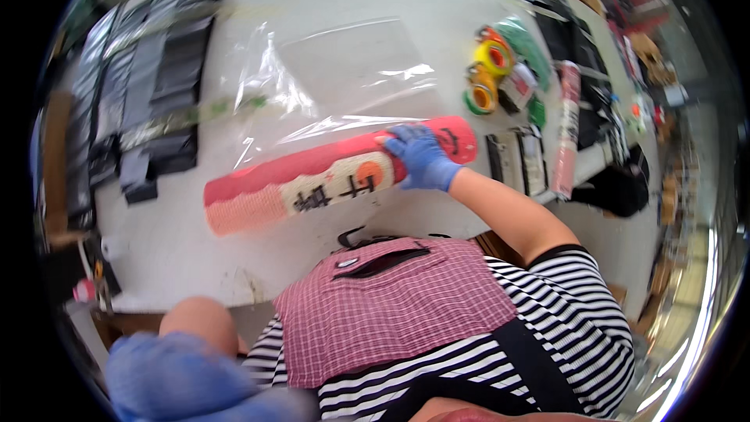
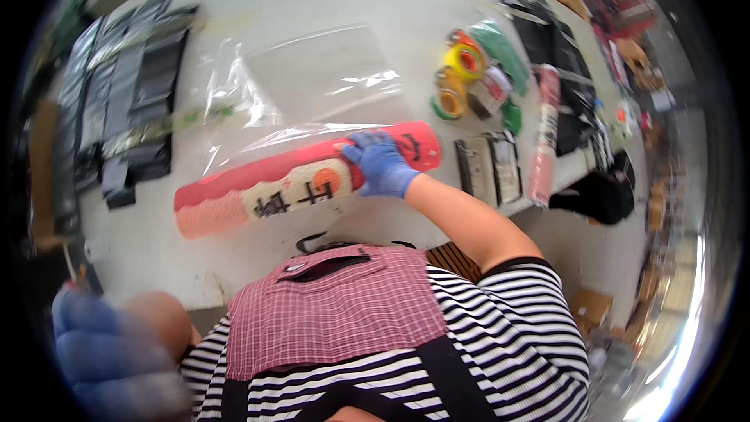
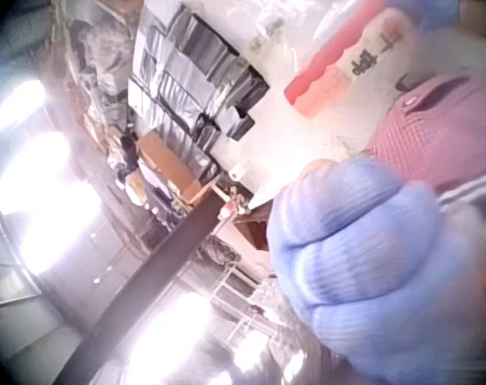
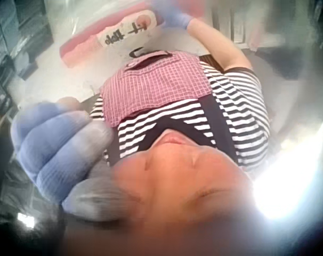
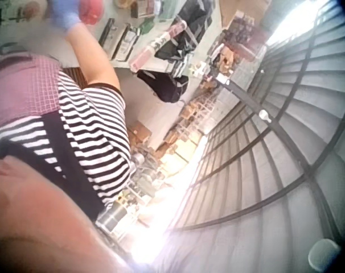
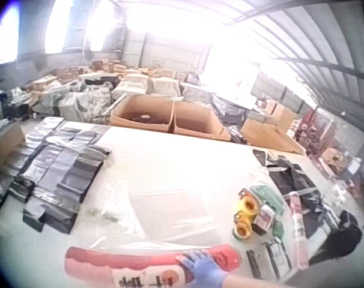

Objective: The person wraps a stack of pink circular items in clear plastic and then places the bundle inside a long gray bag.

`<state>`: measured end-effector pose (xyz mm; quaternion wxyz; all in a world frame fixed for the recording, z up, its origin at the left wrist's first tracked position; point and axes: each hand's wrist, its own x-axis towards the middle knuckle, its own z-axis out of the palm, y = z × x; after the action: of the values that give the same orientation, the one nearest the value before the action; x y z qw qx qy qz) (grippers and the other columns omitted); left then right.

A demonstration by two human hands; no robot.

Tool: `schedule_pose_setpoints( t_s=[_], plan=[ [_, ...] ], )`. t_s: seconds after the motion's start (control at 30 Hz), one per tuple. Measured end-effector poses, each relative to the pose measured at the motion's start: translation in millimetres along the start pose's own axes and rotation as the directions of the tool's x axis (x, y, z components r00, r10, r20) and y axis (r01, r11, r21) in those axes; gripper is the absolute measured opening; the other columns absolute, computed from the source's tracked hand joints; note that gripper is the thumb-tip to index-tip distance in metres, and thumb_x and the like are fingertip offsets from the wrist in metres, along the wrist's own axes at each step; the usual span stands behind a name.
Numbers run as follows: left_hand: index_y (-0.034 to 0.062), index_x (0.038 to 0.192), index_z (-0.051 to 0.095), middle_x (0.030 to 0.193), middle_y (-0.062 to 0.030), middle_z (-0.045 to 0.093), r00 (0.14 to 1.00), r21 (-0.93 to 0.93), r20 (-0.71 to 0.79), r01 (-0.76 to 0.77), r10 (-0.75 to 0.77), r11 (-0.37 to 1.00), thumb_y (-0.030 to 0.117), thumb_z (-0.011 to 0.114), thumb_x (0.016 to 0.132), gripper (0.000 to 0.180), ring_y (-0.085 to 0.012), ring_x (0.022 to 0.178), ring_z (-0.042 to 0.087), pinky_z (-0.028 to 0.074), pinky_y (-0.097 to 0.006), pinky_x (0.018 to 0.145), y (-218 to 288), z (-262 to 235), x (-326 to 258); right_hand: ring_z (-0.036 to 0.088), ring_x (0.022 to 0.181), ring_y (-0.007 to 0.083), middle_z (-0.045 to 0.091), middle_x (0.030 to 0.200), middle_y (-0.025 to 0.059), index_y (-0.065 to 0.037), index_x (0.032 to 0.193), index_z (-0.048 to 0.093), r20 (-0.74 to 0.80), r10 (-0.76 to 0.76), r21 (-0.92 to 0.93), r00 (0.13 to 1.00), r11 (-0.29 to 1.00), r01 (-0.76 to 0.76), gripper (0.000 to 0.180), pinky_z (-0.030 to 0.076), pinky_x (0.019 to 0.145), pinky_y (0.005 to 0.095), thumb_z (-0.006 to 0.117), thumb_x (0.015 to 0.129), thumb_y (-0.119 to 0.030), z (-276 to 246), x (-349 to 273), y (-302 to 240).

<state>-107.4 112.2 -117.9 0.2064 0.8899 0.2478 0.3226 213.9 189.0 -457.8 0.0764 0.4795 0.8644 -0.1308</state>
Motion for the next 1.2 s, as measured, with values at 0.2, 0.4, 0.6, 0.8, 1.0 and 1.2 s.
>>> schedule_pose_setpoints(
  t_s=[0.2, 0.4, 0.6, 0.8, 1.0, 1.2],
  plan=[
    [0.0090, 0.104, 0.060, 0.092, -0.0098, 0.066, 0.991, -0.090, -0.074, 0.106, -0.113, 0.990, 0.032, 0.069, 0.084, 0.032, -0.0248, 0.074, 0.062, 0.051, -0.036, 0.061, 1.5, -13.2, -27.0, 0.036, 0.138, 0.0344, 0.040, 0.146, 0.0125, -0.023, 0.148, 0.037, -0.013, 0.043, 0.033, 0.999, 0.999, -0.043, 0.104, 0.023, 0.116, 0.0519, 0.086, 0.059, -0.044, 9.2, -2.0, 2.9],
    [-0.0001, 0.125, 0.057, 0.114, -0.0197, 0.065, 0.915, -0.046, -0.305, 0.261, -0.263, 0.964, 0.025, 0.067, 0.085, 0.048, -0.0322, 0.110, 0.061, 0.046, -0.044, 0.096, -107.5, 48.9, -76.4, 0.040, 0.134, 0.0340, 0.043, 0.143, 0.0115, -0.023, 0.145, 0.039, -0.041, 0.028, 0.066, 0.999, 0.998, -0.025, 0.102, 0.025, 0.113, 0.0515, 0.087, 0.057, -0.042, -0.3, 0.5, 2.5],
    [0.0134, 0.155, 0.021, 0.157, -0.0181, 0.029, 0.612, 0.555, 0.385, 0.444, -0.691, 0.703, 0.052, 0.083, 0.066, 0.116, -0.0359, 0.148, 0.022, 0.014, -0.057, 0.119, -187.0, 202.3, -124.5, 0.043, 0.129, 0.0352, 0.045, 0.139, 0.0123, -0.020, 0.142, 0.042, -0.074, -0.003, -0.015, 0.997, 1.000, 0.001, 0.102, 0.030, 0.111, 0.0501, 0.088, 0.053, -0.038, -0.2, 3.8, -1.5],
    [0.0185, 0.153, 0.028, 0.150, -0.0175, 0.039, 0.799, 0.764, 0.108, 0.313, -0.591, 0.564, 0.038, 0.082, 0.069, 0.102, -0.0335, 0.140, 0.036, 0.023, -0.060, 0.114, -228.9, 256.1, -162.4, 0.039, 0.134, 0.0348, 0.043, 0.143, 0.0132, -0.020, 0.146, 0.038, 0.074, 0.015, 0.047, 0.997, 0.999, -0.018, 0.105, 0.027, 0.114, 0.0505, 0.087, 0.056, -0.040, -13.2, 17.7, 1.8],
    [0.0158, 0.146, 0.040, 0.138, -0.0164, 0.051, 0.781, 0.616, 0.143, 0.410, -0.608, 0.672, 0.028, 0.082, 0.069, 0.089, -0.0331, 0.129, 0.049, 0.035, -0.055, 0.108, -242.9, 224.1, -129.9, 0.028, 0.143, 0.0345, 0.033, 0.153, 0.0178, -0.021, 0.153, 0.027, 0.138, 0.048, -0.108, 0.989, 0.994, -0.033, 0.114, 0.022, 0.116, 0.0519, 0.087, 0.059, -0.042, -21.1, 25.6, -21.6],
    [0.0151, 0.143, 0.043, 0.129, -0.0144, 0.056, 0.638, 0.555, 0.280, 0.502, -0.717, 0.663, 0.031, 0.083, 0.068, 0.087, -0.0287, 0.124, 0.053, 0.039, -0.049, 0.106, -256.4, 208.2, -101.3, 0.045, 0.131, 0.0323, 0.048, 0.140, 0.0154, -0.017, 0.147, 0.036, 0.023, 0.019, -0.157, 1.000, 0.988, -0.015, 0.097, 0.029, 0.112, 0.0504, 0.081, 0.064, -0.038, -11.1, 52.0, -13.2]
  ],
)
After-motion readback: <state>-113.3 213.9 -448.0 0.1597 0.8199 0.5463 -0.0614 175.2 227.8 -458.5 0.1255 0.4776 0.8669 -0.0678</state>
